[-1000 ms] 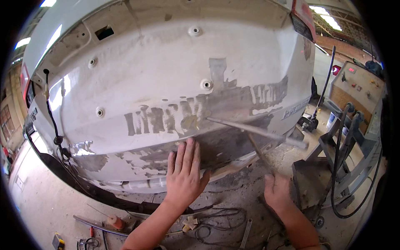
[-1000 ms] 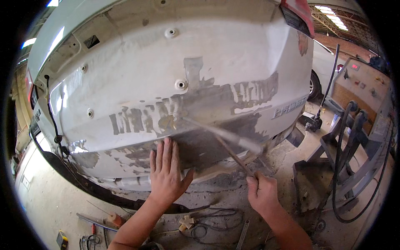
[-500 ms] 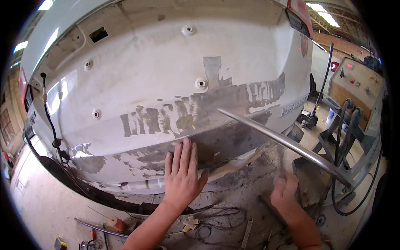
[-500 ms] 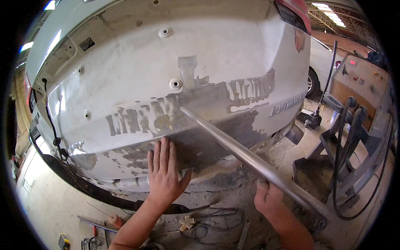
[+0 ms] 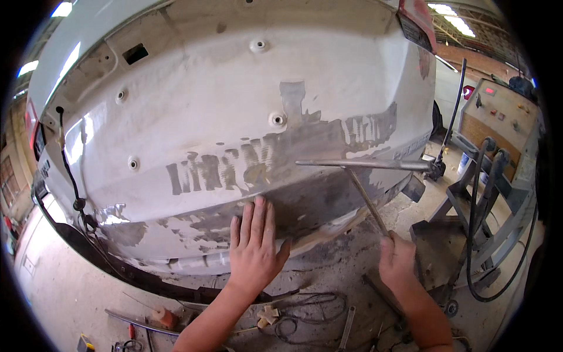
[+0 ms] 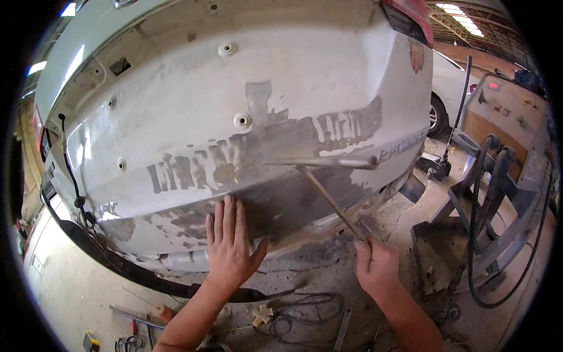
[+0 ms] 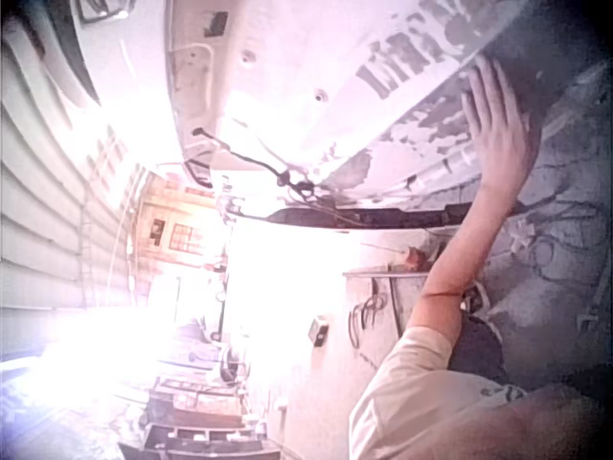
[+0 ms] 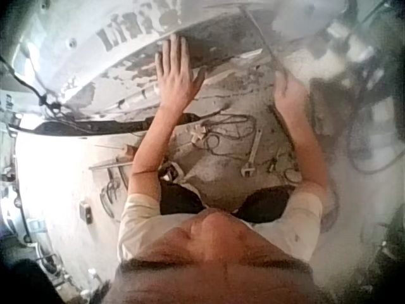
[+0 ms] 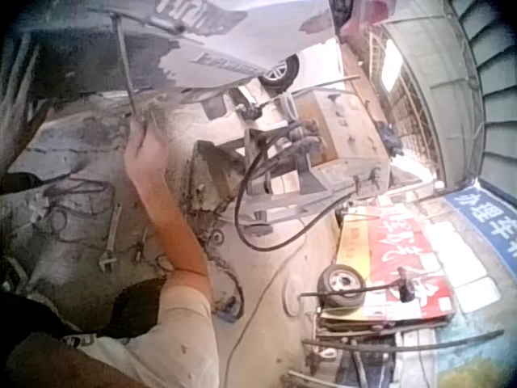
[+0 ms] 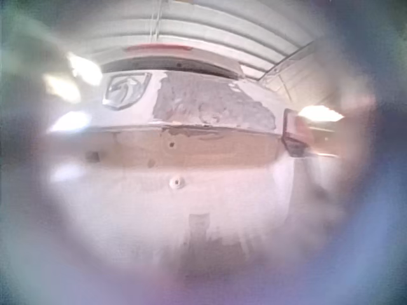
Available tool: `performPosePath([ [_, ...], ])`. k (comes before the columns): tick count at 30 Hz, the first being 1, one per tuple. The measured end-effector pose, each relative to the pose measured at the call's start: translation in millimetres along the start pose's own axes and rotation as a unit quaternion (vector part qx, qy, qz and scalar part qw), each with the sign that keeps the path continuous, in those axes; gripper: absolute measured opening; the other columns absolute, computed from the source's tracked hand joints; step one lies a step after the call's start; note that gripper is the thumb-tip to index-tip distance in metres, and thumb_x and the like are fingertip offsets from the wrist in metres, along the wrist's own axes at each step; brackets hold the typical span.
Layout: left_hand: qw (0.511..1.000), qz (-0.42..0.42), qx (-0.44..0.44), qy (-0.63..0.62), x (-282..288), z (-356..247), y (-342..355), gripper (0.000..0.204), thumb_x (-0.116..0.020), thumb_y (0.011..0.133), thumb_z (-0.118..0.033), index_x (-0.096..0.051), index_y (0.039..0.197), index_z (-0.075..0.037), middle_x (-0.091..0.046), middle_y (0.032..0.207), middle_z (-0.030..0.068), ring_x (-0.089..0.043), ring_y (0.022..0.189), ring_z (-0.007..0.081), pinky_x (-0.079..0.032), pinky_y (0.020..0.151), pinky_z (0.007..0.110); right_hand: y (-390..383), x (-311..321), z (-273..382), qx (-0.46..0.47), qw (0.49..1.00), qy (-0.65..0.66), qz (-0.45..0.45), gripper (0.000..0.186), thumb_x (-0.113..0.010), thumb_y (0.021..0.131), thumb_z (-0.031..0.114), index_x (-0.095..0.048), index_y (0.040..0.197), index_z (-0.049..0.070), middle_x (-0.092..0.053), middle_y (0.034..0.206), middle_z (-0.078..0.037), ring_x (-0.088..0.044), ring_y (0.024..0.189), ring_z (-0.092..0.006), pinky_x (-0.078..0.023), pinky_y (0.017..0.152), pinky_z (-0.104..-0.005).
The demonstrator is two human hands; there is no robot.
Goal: The person uses a metal rod to tap and smooth the rear trunk lid of a white car, working on a damaged area with visible filler. They then use a screwdriver to adjust a component near the taillight and finally handle a detached bumper trim piece.
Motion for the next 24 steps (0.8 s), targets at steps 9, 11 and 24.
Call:
performPosePath([
  [9, 1.000, -0.005, -0.001, 0.003, -1, 0, -1, 0.084, -0.071, 0.073, -0.034, -0.033, 0.137, 0.006, -0.026, 0.146, 0.0240, -0.024, 0.136, 0.0395, -0.021, 0.108, 0.053, 2, -1, -3, 0.005, 1.000, 0.015, -0.014, 0.033, -0.048, 0.092, 0.022, -0.048, 0.068, 0.000, -0.041, 0.050, -0.013, -0.049, 0.042, -0.0281, -0.036, 0.042, -0.0377],
  [11, 1.000, 0.008, -0.001, 0.004, 1, 0, 2, 0.084, -0.070, 0.073, -0.034, -0.033, 0.137, 0.006, -0.026, 0.146, 0.0242, -0.024, 0.135, 0.0397, -0.021, 0.108, 0.053, 2, 7, 3, -0.011, 0.999, 0.042, -0.027, 0.033, -0.049, 0.092, 0.021, -0.047, 0.067, 0.000, -0.042, 0.050, -0.014, -0.049, 0.043, -0.0301, -0.036, 0.042, -0.0385],
  [24, 1.000, 0.005, -0.004, -0.005, 0, -3, 2, 0.083, -0.070, 0.073, -0.033, -0.034, 0.136, 0.006, -0.027, 0.145, 0.0249, -0.026, 0.134, 0.0407, -0.022, 0.107, 0.053, -14, -7, -16, 0.022, 0.993, 0.086, -0.078, 0.028, -0.046, 0.089, 0.018, -0.049, 0.073, -0.005, -0.046, 0.057, -0.022, -0.049, 0.051, -0.0397, -0.038, 0.049, -0.0405],
])
Point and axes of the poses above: each hand's wrist, its own y-axis towards the middle knuckle, its own x-axis out of the back of the hand, z = x × y, the point moved 2 cm from there along y, towards the middle knuckle
